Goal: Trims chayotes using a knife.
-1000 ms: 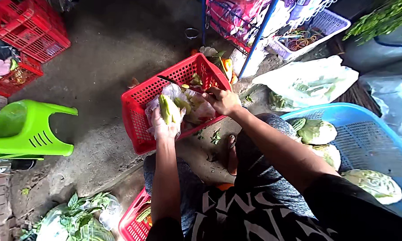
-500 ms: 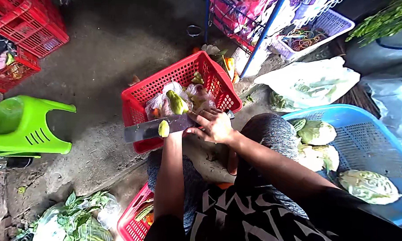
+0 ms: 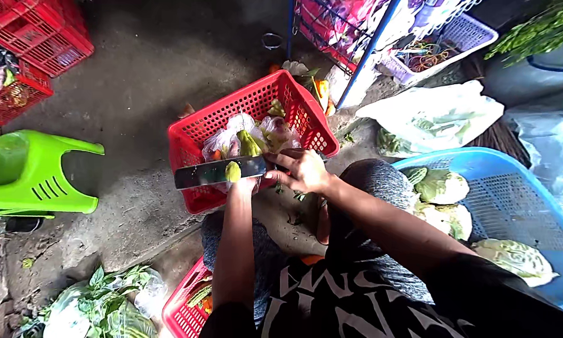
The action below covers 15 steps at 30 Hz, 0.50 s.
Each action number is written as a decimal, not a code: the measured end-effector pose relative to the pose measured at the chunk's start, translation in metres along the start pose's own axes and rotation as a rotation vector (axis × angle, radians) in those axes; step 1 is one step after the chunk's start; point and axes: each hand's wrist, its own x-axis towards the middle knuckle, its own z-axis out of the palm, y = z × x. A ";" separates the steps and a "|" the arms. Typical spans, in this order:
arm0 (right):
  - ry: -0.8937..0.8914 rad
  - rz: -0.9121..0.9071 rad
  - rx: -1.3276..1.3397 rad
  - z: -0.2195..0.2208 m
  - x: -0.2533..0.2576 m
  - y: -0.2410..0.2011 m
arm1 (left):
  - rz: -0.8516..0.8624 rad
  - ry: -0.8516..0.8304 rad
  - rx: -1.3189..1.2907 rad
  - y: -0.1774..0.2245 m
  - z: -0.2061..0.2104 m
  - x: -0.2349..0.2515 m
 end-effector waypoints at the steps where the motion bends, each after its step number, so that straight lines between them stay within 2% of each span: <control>1: -0.006 0.053 0.009 0.002 -0.002 0.007 | 0.019 0.009 0.018 0.000 -0.001 -0.002; 4: -0.044 0.246 0.004 -0.009 -0.002 0.022 | 0.047 -0.035 0.055 0.005 0.000 -0.002; 10: -0.052 0.105 0.093 -0.014 -0.002 0.002 | 0.033 0.000 -0.057 0.001 -0.003 -0.002; 15: -0.027 0.152 0.067 -0.004 -0.003 0.020 | 0.037 0.077 0.017 0.000 0.001 -0.005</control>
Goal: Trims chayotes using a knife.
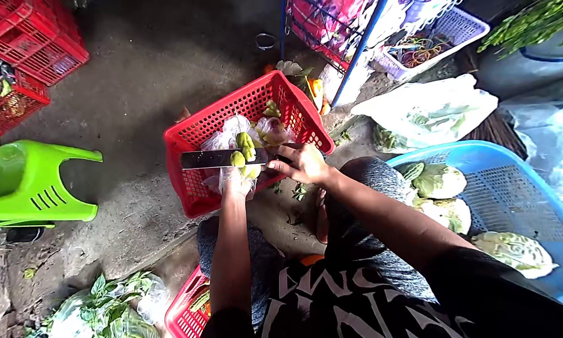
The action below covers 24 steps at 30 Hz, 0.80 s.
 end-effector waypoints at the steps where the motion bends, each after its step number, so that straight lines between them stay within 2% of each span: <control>1: -0.013 0.047 -0.011 0.001 0.000 0.006 | -0.023 -0.028 0.025 0.000 -0.002 0.002; 4: -0.172 0.362 -0.053 -0.010 0.010 0.028 | -0.104 -0.123 0.096 0.005 -0.004 0.002; 7: -0.285 0.622 -0.080 -0.020 0.023 0.042 | -0.064 -0.103 0.096 0.011 0.000 -0.001; 10: -0.303 0.768 0.044 -0.024 0.028 0.034 | -0.011 -0.133 -0.008 0.013 -0.004 0.009; 12: -0.265 0.777 0.121 -0.023 0.027 0.030 | 0.019 -0.201 -0.090 0.020 -0.004 0.012; 14: -0.194 0.718 0.163 -0.024 0.023 0.024 | 0.046 -0.296 -0.163 0.026 -0.005 0.014; 17: -0.043 0.499 0.222 -0.027 0.010 -0.002 | 0.095 -0.410 -0.274 0.025 -0.009 0.019; 19: 0.025 0.286 0.200 -0.026 0.003 -0.022 | 0.134 -0.334 -0.268 0.021 -0.008 0.016; 21: 0.114 0.038 0.109 -0.017 -0.001 -0.035 | 0.168 -0.167 -0.229 0.013 -0.006 0.010; 24: 0.204 -0.216 -0.080 -0.003 0.004 -0.044 | 0.213 -0.370 -0.144 0.002 -0.019 0.015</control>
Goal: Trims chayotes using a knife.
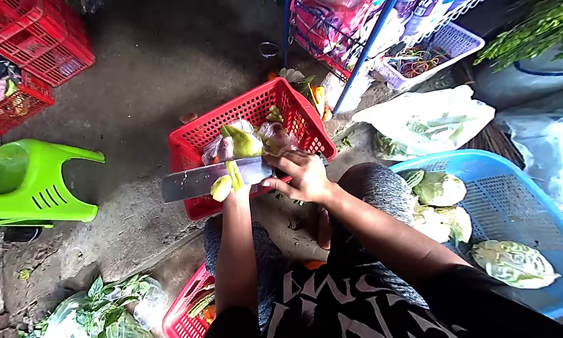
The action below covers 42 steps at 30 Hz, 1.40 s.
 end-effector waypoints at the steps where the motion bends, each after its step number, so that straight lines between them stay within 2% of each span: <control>1: 0.000 -0.034 -0.042 0.004 0.001 -0.001 | -0.022 0.006 0.007 0.003 0.011 -0.003; 4: -0.012 -0.077 -0.107 0.008 0.002 -0.002 | -0.112 0.142 -0.116 0.003 0.016 -0.013; 6: -0.014 -0.087 -0.126 0.010 0.001 -0.004 | -0.108 0.188 -0.117 0.002 0.016 -0.013; 9: -0.005 -0.097 -0.168 0.014 0.001 0.000 | -0.061 0.120 -0.022 0.006 0.030 -0.009; 12: 0.006 -0.103 -0.196 0.019 0.002 0.004 | -0.094 0.194 0.004 0.006 0.033 -0.012; 14: -0.003 -0.126 -0.173 0.022 0.001 0.007 | -0.090 0.215 0.063 0.002 0.027 -0.010; 16: -0.013 -0.142 -0.128 0.025 -0.003 0.015 | -0.022 0.117 0.169 0.001 0.015 -0.005; 17: -0.016 -0.116 -0.108 0.025 -0.005 0.020 | 0.012 0.137 0.244 0.001 0.013 -0.004; 18: -0.034 -0.036 -0.086 0.024 -0.009 0.027 | -0.011 0.186 0.244 0.001 0.014 -0.005; 20: -0.096 0.294 -0.054 0.013 -0.014 0.048 | -0.052 0.333 0.170 0.007 0.024 -0.007; 21: -0.132 0.456 -0.049 0.005 -0.014 0.061 | -0.051 0.323 0.143 0.012 0.025 -0.006; 23: -0.172 0.575 -0.046 -0.008 -0.010 0.071 | -0.051 0.286 0.115 0.018 0.024 0.000; 27: -0.199 0.348 0.028 -0.020 -0.009 0.028 | -0.068 0.137 -0.083 0.011 0.015 -0.004; 29: -0.151 0.164 0.069 -0.014 -0.005 0.014 | -0.059 0.227 -0.124 0.012 0.018 -0.011; 30: -0.137 0.094 0.073 -0.012 -0.002 0.009 | -0.065 0.325 -0.126 0.013 0.019 -0.015; 33: -0.095 -0.038 0.000 -0.007 0.006 0.004 | -0.074 0.512 -0.101 0.010 0.012 -0.018; 36: -0.058 -0.151 -0.110 -0.004 0.009 0.008 | -0.006 0.375 -0.177 0.002 -0.002 -0.016; 38: -0.064 -0.143 -0.145 -0.001 0.004 0.017 | -0.030 0.358 -0.173 0.006 0.006 -0.017; 39: -0.076 -0.080 -0.135 0.000 -0.001 0.026 | -0.071 0.376 -0.102 0.011 0.015 -0.015; 40: -0.080 0.018 -0.117 0.001 -0.005 0.035 | -0.097 0.369 0.009 0.017 0.022 -0.013; 42: -0.097 0.257 -0.081 -0.004 -0.009 0.050 | -0.095 0.303 0.070 0.025 0.026 -0.009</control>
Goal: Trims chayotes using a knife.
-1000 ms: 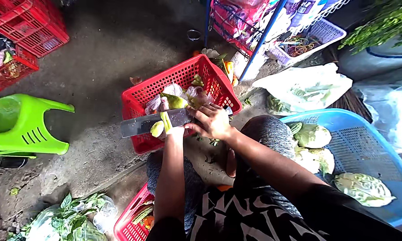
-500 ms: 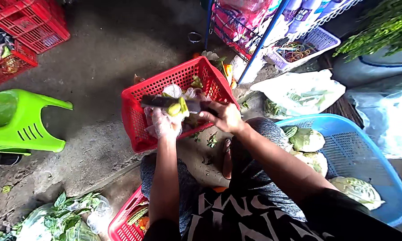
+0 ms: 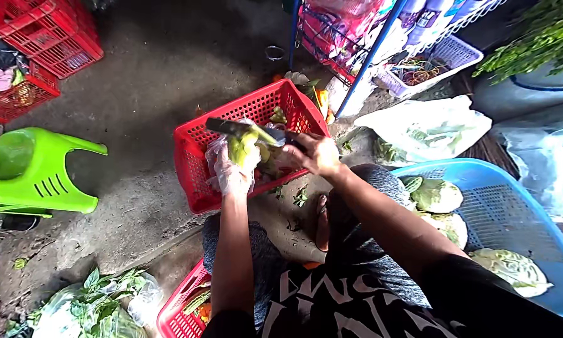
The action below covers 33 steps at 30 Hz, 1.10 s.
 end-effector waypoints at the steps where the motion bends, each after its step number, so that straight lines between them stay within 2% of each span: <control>1: -0.010 0.051 0.015 -0.004 0.001 0.001 | 0.004 -0.011 0.012 0.001 0.001 0.002; 3: -0.050 0.003 0.056 -0.012 0.003 -0.015 | 0.014 0.009 0.005 -0.005 0.000 0.006; 6: -0.062 -0.188 0.104 -0.010 -0.001 -0.043 | -0.043 -0.062 -0.110 -0.016 -0.010 0.007; 8: -0.038 -0.263 0.110 -0.003 0.000 -0.046 | -0.055 -0.116 -0.130 -0.014 -0.011 0.009; 13: -0.011 -0.311 0.075 0.003 -0.003 -0.043 | -0.035 -0.218 -0.188 -0.013 -0.020 0.015; 15: 0.005 -0.315 0.057 0.007 -0.004 -0.038 | -0.041 -0.171 -0.154 -0.013 -0.018 0.012; 18: -0.027 -0.205 0.078 0.017 -0.005 -0.018 | -0.042 0.094 -0.046 -0.011 -0.012 0.005; 21: -0.082 0.028 0.071 0.011 0.000 -0.005 | -0.021 0.057 0.054 -0.006 -0.008 0.008; 22: -0.073 0.028 0.055 0.007 0.002 -0.006 | -0.015 0.038 0.058 -0.005 -0.005 0.007; 26: -0.095 -0.165 0.085 -0.002 0.004 -0.032 | -0.022 -0.078 -0.089 -0.014 -0.011 0.007; 29: -0.098 -0.208 0.138 0.004 0.006 -0.030 | -0.052 0.039 -0.118 -0.010 -0.008 0.003; 33: -0.064 -0.144 0.080 0.007 0.008 -0.007 | -0.071 0.049 -0.018 -0.009 -0.008 0.001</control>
